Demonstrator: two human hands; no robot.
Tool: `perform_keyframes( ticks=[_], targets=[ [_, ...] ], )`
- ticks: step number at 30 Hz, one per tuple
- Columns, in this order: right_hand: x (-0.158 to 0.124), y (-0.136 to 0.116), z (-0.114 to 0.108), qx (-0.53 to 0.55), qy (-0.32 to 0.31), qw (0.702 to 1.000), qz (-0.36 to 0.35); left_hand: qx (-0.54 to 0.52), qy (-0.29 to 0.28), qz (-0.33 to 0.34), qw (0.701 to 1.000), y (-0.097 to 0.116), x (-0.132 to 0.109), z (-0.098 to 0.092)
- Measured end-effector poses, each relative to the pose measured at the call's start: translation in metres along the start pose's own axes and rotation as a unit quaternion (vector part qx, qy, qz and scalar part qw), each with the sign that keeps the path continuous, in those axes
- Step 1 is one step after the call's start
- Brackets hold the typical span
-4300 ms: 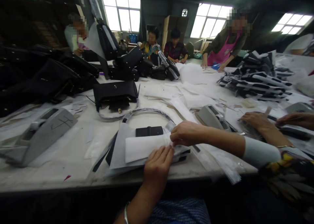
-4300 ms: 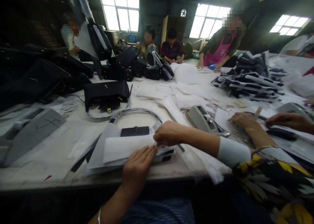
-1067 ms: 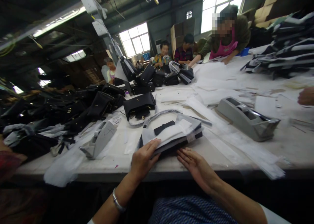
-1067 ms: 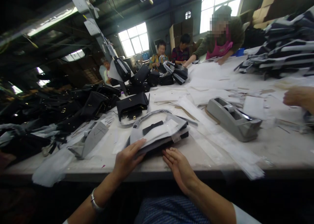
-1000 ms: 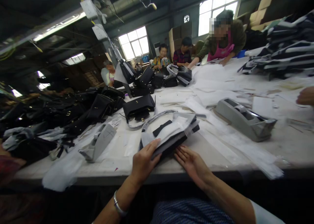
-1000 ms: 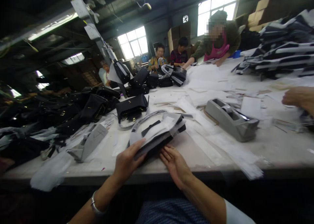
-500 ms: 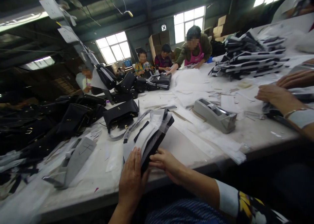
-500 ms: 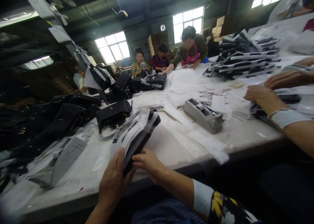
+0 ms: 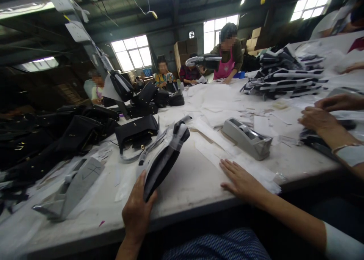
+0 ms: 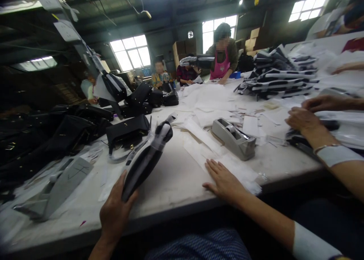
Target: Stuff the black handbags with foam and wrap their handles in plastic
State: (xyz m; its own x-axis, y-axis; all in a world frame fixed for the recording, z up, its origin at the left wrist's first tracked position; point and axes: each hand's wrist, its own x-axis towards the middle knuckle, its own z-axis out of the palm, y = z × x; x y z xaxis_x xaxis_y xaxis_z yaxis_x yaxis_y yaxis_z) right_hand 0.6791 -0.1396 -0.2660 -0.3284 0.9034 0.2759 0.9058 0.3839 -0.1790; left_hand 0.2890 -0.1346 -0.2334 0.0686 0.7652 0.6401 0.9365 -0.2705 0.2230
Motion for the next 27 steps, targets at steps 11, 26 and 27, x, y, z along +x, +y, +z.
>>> perform_keyframes(
  ticks=[11, 26, 27],
  targets=[
    [0.106, -0.123, 0.021, 0.075, -0.043, 0.996, 0.005, -0.015, 0.003, 0.014, 1.000, 0.005, 0.001, 0.005],
    [0.108, -0.115, 0.018, 0.158, -0.009, 0.954, -0.257, -0.017, 0.020, 0.059, 0.998, 0.013, 0.005, 0.014],
    [0.104, -0.117, 0.013, 0.166, 0.027, 0.940, -0.297, -0.014, 0.023, 0.082, 0.996, 0.014, 0.005, 0.017]
  ],
)
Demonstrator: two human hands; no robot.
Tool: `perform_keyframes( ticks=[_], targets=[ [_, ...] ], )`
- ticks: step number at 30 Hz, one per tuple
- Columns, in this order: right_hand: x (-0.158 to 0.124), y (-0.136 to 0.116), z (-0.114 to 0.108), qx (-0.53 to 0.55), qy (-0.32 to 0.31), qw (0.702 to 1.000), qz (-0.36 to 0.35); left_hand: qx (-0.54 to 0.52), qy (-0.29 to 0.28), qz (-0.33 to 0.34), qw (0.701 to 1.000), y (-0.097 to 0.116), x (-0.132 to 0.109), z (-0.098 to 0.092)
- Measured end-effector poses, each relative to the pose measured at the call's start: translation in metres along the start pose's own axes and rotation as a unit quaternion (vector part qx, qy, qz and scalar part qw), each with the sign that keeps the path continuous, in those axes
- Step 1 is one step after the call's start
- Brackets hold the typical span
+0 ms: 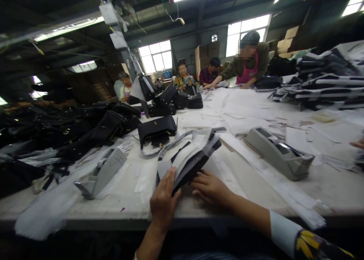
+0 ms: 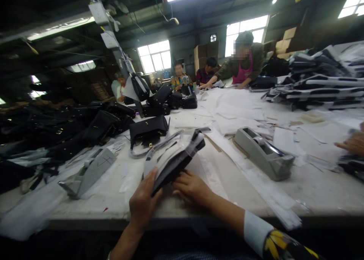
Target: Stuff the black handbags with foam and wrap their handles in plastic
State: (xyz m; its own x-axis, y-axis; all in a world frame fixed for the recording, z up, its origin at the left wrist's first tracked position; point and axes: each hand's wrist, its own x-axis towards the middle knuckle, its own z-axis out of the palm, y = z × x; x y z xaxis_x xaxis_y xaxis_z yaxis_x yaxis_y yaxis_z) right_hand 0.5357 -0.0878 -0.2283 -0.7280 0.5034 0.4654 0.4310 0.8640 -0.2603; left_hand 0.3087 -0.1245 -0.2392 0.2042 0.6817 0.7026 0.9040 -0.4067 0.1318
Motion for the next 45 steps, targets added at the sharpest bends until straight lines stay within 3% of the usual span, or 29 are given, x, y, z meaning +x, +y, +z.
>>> perform_keyframes(
  ticks=[3, 5, 8, 10, 12, 15, 20, 24, 28, 33, 41, 45],
  targets=[
    [-0.010, -0.014, -0.021, -0.003, 0.071, 0.992, -0.106, 0.007, 0.025, 0.074, 0.997, 0.003, -0.001, 0.007],
    [-0.014, -0.015, -0.040, 0.001, 0.105, 0.988, -0.112, 0.009, 0.051, 0.126, 0.991, 0.005, -0.002, 0.010],
    [-0.002, 0.003, -0.061, 0.024, 0.135, 0.990, 0.021, 0.013, 0.067, 0.187, 0.980, 0.008, -0.002, 0.010],
    [0.020, 0.027, -0.066, 0.019, 0.094, 0.981, 0.167, 0.010, 0.062, 0.210, 0.976, 0.011, -0.001, 0.010],
    [0.048, 0.054, -0.061, -0.001, 0.004, 0.959, 0.284, 0.003, 0.057, 0.221, 0.974, 0.016, 0.001, 0.010],
    [0.094, 0.089, -0.040, -0.016, -0.098, 0.931, 0.350, -0.002, 0.063, 0.219, 0.974, 0.026, 0.003, 0.008],
    [0.148, 0.113, 0.005, -0.011, -0.175, 0.892, 0.416, 0.004, 0.063, 0.203, 0.977, 0.046, 0.000, 0.002],
    [0.160, 0.117, 0.019, 0.051, -0.203, 0.867, 0.453, 0.009, 0.067, 0.195, 0.979, 0.057, -0.004, 0.001],
    [0.153, 0.118, 0.011, 0.159, -0.182, 0.856, 0.457, 0.007, 0.084, 0.180, 0.980, 0.060, -0.006, 0.005],
    [0.150, 0.113, -0.012, 0.285, -0.078, 0.857, 0.423, 0.008, 0.076, 0.181, 0.981, 0.062, -0.006, 0.004],
    [0.179, 0.101, -0.030, 0.388, 0.069, 0.862, 0.320, 0.004, 0.063, 0.165, 0.984, 0.066, -0.002, -0.001],
    [0.190, 0.083, -0.047, 0.416, 0.094, 0.864, 0.266, 0.000, 0.051, 0.159, 0.986, 0.067, -0.002, -0.002]
  ],
)
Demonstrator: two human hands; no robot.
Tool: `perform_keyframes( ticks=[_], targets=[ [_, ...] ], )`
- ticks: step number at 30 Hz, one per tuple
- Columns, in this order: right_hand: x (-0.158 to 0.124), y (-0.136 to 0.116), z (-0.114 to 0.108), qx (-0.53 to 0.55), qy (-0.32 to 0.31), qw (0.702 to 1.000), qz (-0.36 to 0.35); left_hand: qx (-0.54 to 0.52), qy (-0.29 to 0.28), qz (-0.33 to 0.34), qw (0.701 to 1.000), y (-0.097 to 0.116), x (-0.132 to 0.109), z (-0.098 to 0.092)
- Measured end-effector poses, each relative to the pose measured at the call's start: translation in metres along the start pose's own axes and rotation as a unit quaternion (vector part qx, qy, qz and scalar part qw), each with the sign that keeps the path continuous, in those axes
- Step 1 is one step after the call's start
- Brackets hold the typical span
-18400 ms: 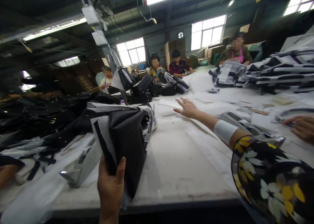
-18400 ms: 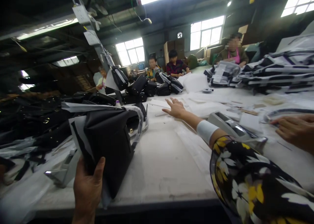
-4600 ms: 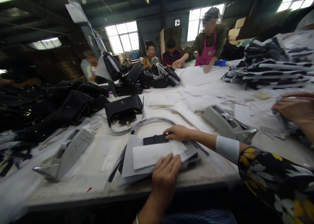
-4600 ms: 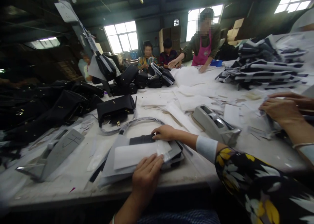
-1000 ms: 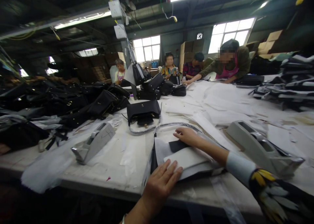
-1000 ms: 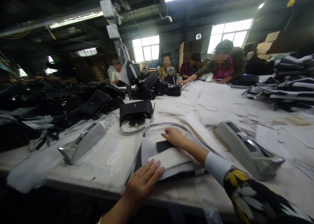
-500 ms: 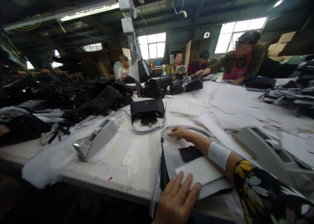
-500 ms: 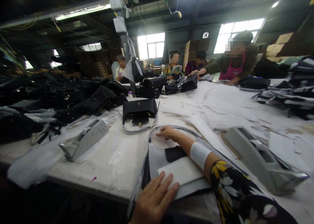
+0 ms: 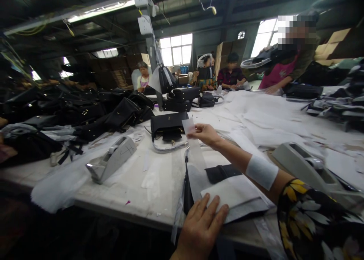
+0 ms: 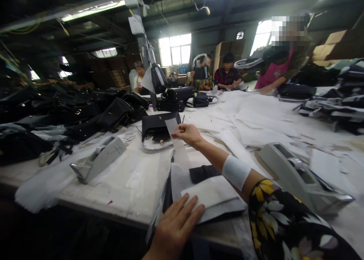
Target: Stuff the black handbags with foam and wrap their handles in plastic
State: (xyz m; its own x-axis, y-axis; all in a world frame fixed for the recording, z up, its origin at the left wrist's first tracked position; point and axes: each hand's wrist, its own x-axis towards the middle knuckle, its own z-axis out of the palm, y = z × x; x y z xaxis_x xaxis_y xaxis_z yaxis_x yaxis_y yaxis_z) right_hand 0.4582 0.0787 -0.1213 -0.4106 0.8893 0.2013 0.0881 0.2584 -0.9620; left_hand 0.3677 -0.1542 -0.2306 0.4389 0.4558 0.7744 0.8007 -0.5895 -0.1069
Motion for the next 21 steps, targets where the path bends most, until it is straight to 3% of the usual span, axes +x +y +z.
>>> perform_keyframes(
  ticks=[3, 6, 9, 14, 21],
  targets=[
    [-0.030, -0.026, 0.000, -0.022, -0.063, 0.997, -0.046, -0.001, -0.004, -0.013, 1.000, 0.001, -0.002, 0.002],
    [-0.084, -0.045, -0.006, -0.129, -0.130, 0.975, -0.125, -0.007, -0.004, -0.020, 1.000, 0.004, -0.004, 0.004],
    [-0.141, -0.047, -0.010, -0.206, -0.174, 0.944, -0.191, -0.028, 0.001, -0.042, 0.999, 0.006, -0.006, 0.005],
    [-0.202, -0.014, -0.008, -0.169, -0.189, 0.930, -0.265, -0.084, 0.043, -0.075, 0.993, 0.005, -0.006, 0.004],
    [-0.236, 0.037, -0.007, -0.162, -0.099, 0.928, -0.322, -0.127, -0.014, -0.119, 0.985, 0.005, -0.016, 0.006]
  ],
)
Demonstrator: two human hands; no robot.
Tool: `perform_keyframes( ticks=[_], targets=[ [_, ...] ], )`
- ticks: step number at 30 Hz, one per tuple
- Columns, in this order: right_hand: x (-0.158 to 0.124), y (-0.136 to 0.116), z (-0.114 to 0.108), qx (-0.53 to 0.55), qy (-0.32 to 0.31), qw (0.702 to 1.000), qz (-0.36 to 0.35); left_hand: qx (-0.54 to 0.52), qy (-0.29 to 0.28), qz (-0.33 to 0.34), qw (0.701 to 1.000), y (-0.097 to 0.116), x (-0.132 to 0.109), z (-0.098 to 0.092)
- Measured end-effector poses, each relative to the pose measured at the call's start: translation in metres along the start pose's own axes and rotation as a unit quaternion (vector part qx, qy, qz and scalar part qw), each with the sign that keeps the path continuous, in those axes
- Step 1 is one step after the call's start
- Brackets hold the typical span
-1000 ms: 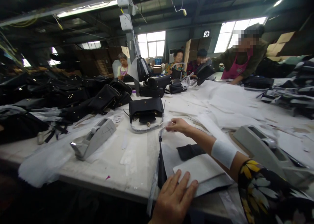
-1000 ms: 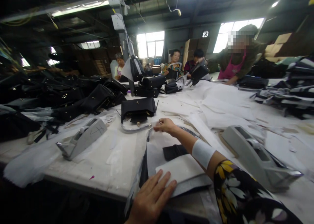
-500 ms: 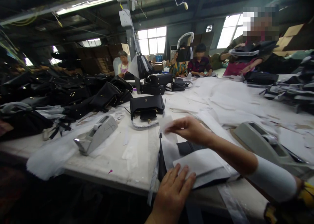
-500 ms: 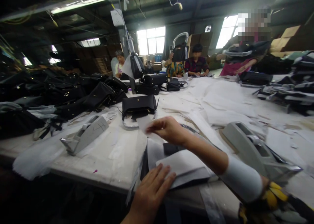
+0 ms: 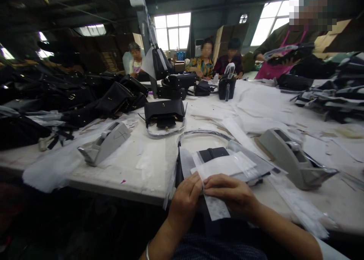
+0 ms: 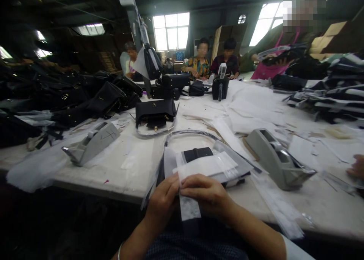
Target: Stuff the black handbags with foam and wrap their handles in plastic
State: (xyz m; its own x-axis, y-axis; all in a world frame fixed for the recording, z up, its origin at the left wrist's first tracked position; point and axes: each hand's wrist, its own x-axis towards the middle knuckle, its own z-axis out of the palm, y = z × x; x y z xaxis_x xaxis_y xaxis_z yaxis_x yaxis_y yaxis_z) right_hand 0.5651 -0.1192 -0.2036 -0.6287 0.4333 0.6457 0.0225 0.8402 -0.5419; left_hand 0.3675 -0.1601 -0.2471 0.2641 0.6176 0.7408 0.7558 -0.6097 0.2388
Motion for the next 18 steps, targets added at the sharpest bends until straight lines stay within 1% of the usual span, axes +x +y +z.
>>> perform_keyframes(
  ticks=[2, 5, 6, 9, 11, 13, 14, 15, 16, 17, 18],
  targets=[
    [-0.007, 0.004, 0.003, -0.023, 0.006, 0.999, -0.027, -0.007, 0.013, -0.022, 1.000, -0.001, -0.004, 0.002],
    [-0.011, 0.007, 0.008, -0.076, -0.013, 0.994, -0.072, -0.006, 0.033, -0.034, 0.999, -0.002, -0.009, 0.005],
    [-0.012, 0.007, 0.009, -0.089, -0.020, 0.993, -0.082, -0.002, 0.032, -0.025, 0.999, -0.003, -0.009, 0.005],
    [-0.010, -0.004, 0.007, -0.104, -0.042, 0.988, -0.103, 0.009, 0.022, 0.036, 0.999, -0.004, -0.009, 0.004],
    [-0.006, -0.017, 0.000, -0.086, -0.088, 0.987, -0.104, 0.014, 0.016, 0.066, 0.998, -0.005, -0.008, 0.003],
    [0.002, -0.028, -0.010, -0.042, -0.128, 0.987, -0.083, 0.020, 0.012, 0.072, 0.997, -0.004, -0.008, 0.002],
    [0.009, -0.030, -0.016, -0.026, -0.129, 0.989, -0.063, 0.024, 0.015, 0.071, 0.997, -0.004, -0.007, 0.002],
    [0.017, -0.029, -0.021, -0.028, -0.114, 0.993, -0.035, 0.028, 0.019, 0.070, 0.997, -0.003, -0.007, 0.003],
    [0.026, -0.024, -0.025, -0.053, -0.088, 0.995, -0.004, 0.032, 0.024, 0.069, 0.997, -0.003, -0.007, 0.003],
    [0.037, -0.016, -0.028, -0.100, -0.062, 0.993, 0.028, 0.038, 0.029, 0.069, 0.996, -0.002, -0.007, 0.004],
    [0.047, -0.005, -0.030, -0.163, -0.059, 0.983, 0.067, 0.043, 0.033, 0.069, 0.996, -0.001, -0.008, 0.004]
  ],
)
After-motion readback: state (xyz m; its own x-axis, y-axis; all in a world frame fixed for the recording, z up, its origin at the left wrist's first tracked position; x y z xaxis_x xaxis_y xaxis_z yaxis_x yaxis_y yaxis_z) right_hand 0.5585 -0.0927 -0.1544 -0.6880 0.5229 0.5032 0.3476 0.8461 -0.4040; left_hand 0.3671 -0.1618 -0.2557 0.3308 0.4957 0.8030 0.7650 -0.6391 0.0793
